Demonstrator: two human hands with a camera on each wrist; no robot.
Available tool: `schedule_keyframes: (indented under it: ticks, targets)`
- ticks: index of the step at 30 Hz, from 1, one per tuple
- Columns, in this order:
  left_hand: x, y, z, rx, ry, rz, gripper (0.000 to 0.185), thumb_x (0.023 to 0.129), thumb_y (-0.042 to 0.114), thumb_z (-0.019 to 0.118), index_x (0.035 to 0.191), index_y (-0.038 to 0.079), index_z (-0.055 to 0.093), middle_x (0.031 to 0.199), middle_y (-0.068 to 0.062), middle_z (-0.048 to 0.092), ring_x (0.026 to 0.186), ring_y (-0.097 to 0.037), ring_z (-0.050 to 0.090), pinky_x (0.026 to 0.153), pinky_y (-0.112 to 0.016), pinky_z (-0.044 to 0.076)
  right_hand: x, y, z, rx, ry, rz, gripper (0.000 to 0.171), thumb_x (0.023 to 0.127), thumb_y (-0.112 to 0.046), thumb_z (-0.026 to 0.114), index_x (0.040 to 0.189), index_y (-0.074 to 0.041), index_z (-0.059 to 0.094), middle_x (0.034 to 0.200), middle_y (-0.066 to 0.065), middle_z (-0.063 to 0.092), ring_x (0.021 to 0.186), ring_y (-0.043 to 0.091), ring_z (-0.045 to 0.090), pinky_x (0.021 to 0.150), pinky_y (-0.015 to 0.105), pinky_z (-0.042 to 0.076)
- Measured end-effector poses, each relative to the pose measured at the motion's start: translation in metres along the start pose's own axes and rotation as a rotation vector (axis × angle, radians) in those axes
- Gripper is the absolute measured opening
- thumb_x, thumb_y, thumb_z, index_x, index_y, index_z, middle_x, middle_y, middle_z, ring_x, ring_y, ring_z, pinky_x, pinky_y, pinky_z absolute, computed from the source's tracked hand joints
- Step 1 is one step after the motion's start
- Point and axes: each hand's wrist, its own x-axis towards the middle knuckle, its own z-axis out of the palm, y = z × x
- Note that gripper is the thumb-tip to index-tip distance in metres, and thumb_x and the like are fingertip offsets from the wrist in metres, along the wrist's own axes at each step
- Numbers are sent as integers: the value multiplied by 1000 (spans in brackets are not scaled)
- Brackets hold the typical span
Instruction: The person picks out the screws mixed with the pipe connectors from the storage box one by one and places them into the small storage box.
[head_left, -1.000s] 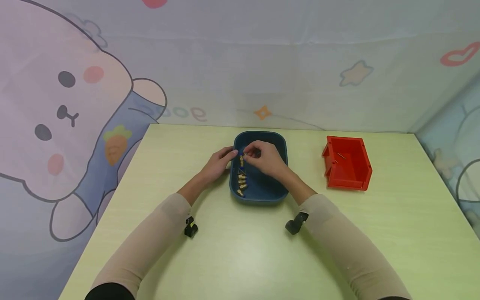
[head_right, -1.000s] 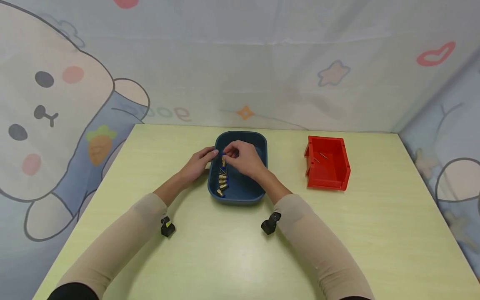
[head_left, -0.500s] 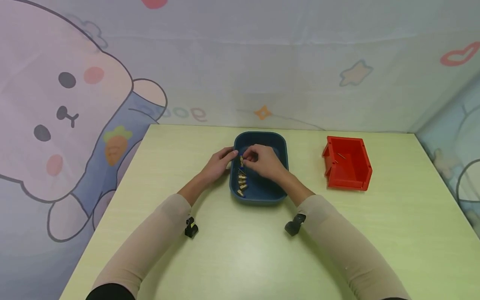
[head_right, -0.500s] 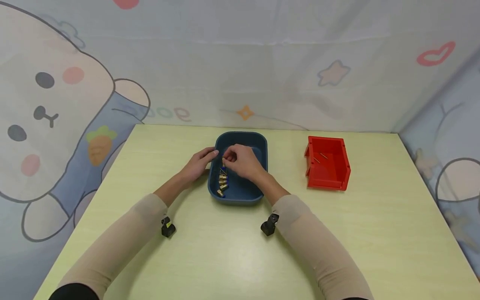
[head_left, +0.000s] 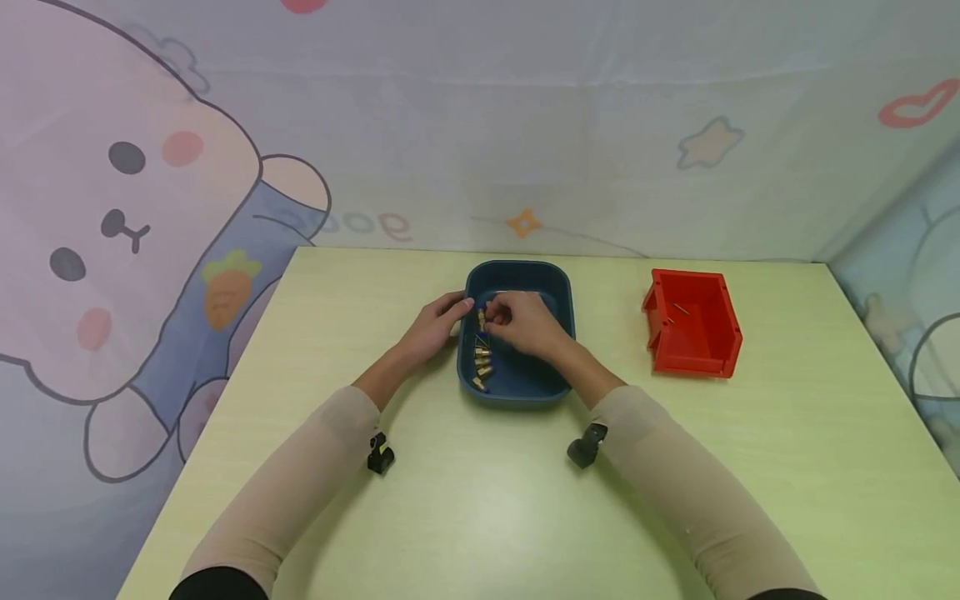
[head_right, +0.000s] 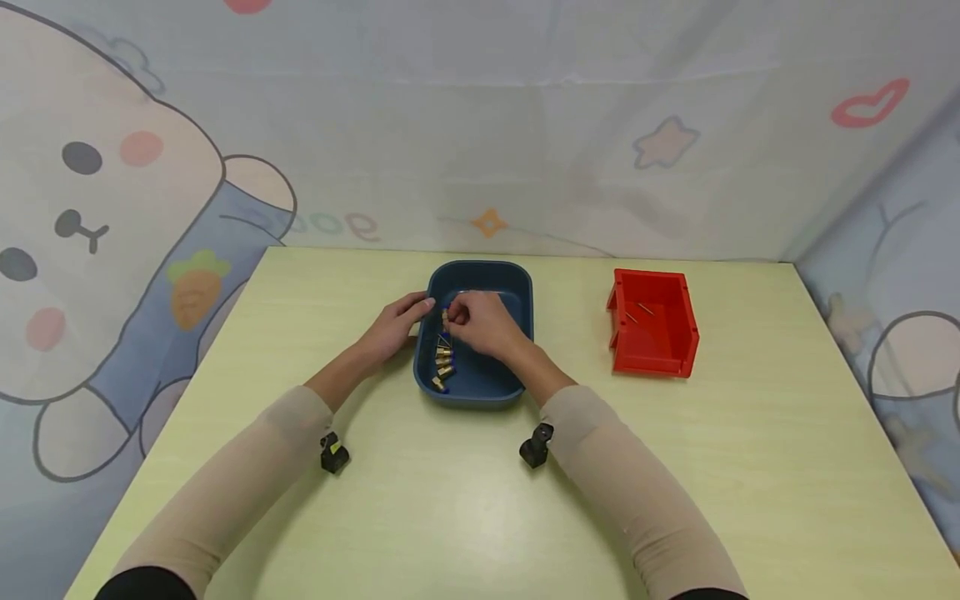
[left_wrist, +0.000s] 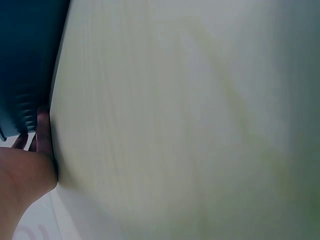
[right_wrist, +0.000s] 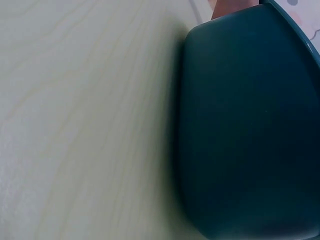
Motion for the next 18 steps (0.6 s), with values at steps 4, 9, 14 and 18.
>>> schedule_keyframes:
  ticks: [4, 9, 14, 18]
  targets:
    - [0, 1, 1, 3, 5, 7, 62, 110, 47, 54, 159, 10, 47, 161, -12, 48, 150, -27, 42, 117, -50, 45, 0, -1, -1, -31, -24, 15, 10, 94, -11, 81, 96, -3, 75, 89, 7, 72, 84, 20, 67, 78, 35, 58]
    - [0, 1, 1, 9, 8, 7, 62, 110, 48, 54, 159, 11, 47, 160, -11, 48, 149, -27, 43, 115, -50, 48, 0, 0, 0, -72, -59, 25, 11, 93, -14, 82, 96, -5, 76, 88, 5, 72, 83, 19, 67, 78, 35, 56]
    - [0, -1, 2, -7, 0, 1, 64, 110, 48, 54, 160, 10, 45, 161, -13, 47, 150, -28, 42, 115, -50, 48, -1, 1, 1, -103, -88, 13, 11, 92, -15, 82, 95, -5, 77, 86, 3, 72, 82, 19, 67, 80, 36, 56]
    - [0, -1, 2, -5, -1, 3, 64, 110, 48, 54, 160, 10, 45, 161, -13, 47, 151, -28, 42, 115, -49, 48, -1, 1, 1, -127, -106, 15, 13, 92, -16, 82, 95, -6, 76, 85, 3, 71, 80, 19, 65, 78, 36, 55]
